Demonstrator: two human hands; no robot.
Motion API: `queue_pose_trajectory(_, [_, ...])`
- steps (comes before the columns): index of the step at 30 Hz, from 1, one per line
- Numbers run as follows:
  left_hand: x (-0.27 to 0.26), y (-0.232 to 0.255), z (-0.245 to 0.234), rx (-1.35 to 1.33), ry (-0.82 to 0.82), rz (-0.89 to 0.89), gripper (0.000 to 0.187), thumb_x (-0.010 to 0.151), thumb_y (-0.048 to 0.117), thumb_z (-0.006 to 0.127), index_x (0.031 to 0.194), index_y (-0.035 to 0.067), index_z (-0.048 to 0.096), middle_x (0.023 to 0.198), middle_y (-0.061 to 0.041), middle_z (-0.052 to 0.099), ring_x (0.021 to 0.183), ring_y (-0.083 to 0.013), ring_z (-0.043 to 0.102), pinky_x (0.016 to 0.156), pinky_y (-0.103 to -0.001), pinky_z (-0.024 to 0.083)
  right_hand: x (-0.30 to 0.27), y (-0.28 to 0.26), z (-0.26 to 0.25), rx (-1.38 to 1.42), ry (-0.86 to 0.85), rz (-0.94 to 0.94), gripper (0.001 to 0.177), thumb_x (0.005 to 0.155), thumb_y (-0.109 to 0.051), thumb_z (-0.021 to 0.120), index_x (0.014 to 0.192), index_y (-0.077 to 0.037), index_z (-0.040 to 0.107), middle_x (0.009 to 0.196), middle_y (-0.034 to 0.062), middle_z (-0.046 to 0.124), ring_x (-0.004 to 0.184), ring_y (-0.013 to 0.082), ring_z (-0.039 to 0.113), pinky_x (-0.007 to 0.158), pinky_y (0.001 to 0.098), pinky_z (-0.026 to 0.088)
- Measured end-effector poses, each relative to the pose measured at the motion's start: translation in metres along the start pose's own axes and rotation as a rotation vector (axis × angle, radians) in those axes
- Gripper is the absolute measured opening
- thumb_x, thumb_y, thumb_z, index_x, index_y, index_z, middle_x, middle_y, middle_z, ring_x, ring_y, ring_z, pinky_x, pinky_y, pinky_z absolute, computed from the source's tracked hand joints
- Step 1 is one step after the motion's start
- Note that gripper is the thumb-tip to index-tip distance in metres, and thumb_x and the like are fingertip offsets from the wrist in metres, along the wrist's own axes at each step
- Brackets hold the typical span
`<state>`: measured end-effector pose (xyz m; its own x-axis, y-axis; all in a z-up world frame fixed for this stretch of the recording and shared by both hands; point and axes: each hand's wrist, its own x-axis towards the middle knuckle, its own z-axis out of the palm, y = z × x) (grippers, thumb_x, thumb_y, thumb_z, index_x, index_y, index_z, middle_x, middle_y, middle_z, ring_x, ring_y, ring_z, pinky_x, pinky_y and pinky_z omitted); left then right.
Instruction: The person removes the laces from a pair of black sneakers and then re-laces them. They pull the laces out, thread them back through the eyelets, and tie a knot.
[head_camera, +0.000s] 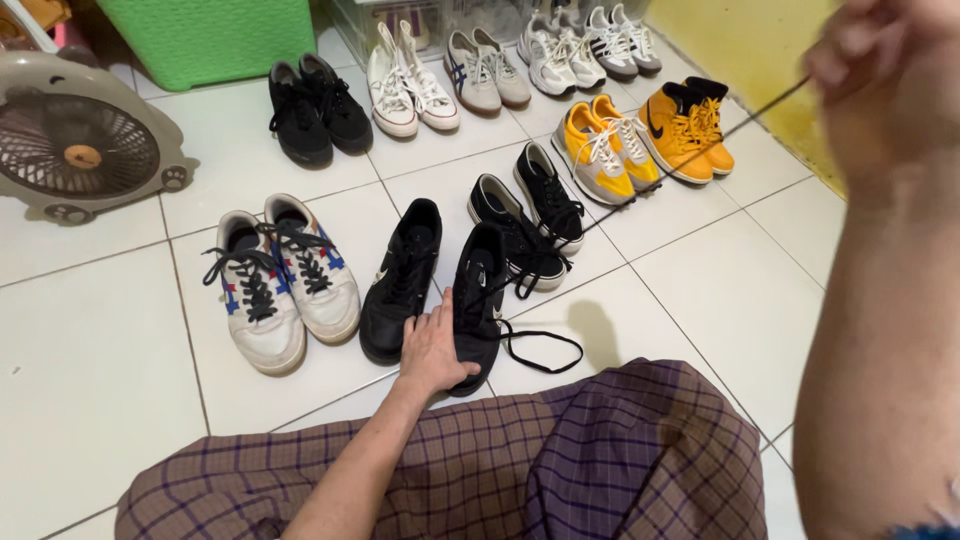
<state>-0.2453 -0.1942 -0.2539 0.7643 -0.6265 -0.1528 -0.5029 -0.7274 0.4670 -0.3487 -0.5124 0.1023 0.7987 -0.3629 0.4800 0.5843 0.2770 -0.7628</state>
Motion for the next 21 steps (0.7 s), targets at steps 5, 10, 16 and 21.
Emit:
queue_pose_trajectory(5, [0.032,-0.006,-0.012,-0.176,0.46,0.227,0.098,0.068,0.016,0.076,0.156,-0.002,0.036,0.148,-0.022,0.053,0.119,-0.0362,0.053,0.101,-0.045,0.04,-0.031,0.109,-0.015,-0.81,0.067,0.332,0.025,0.086,-0.019,0.065,0.111,-0.015,0.06,0.079,-0.0092,0.05,0.056,0.0045,0.04,0.045,0.0221,0.027])
queue_pose_trajectory(10, [0.097,-0.002,-0.009,-0.037,0.335,0.462,0.018,0.085,0.009,0.066,0.097,0.013,0.079,0.107,-0.009,0.073,0.112,-0.0307,0.058,0.102,-0.042,0.043,-0.099,0.3,-0.034,-1.358,-0.343,0.242,0.047,0.091,-0.023,0.061,0.138,-0.017,0.057,0.124,0.0179,0.07,0.108,0.0407,0.068,0.094,0.0454,0.052])
queue_pose_trajectory(16, [0.119,0.0,0.005,0.415,-0.078,0.517,0.01,0.079,0.014,0.074,0.081,0.022,0.081,0.092,-0.003,0.074,0.109,-0.0214,0.06,0.105,-0.043,0.037,-0.148,0.364,-0.065,-1.347,-0.21,0.665,0.026,0.096,-0.032,0.063,0.113,-0.012,0.061,0.089,0.0184,0.074,0.089,0.0381,0.071,0.081,0.0464,0.055])
queue_pose_trajectory(21, [0.117,0.012,0.007,0.366,-0.2,0.387,0.016,0.076,0.015,0.078,0.084,0.029,0.081,0.093,0.002,0.074,0.117,-0.0211,0.056,0.113,-0.06,0.025,-0.153,0.381,-0.081,-1.309,-0.064,0.656,0.021,0.086,-0.019,0.07,0.1,-0.007,0.059,0.083,0.0175,0.072,0.079,0.0325,0.07,0.073,0.0411,0.054])
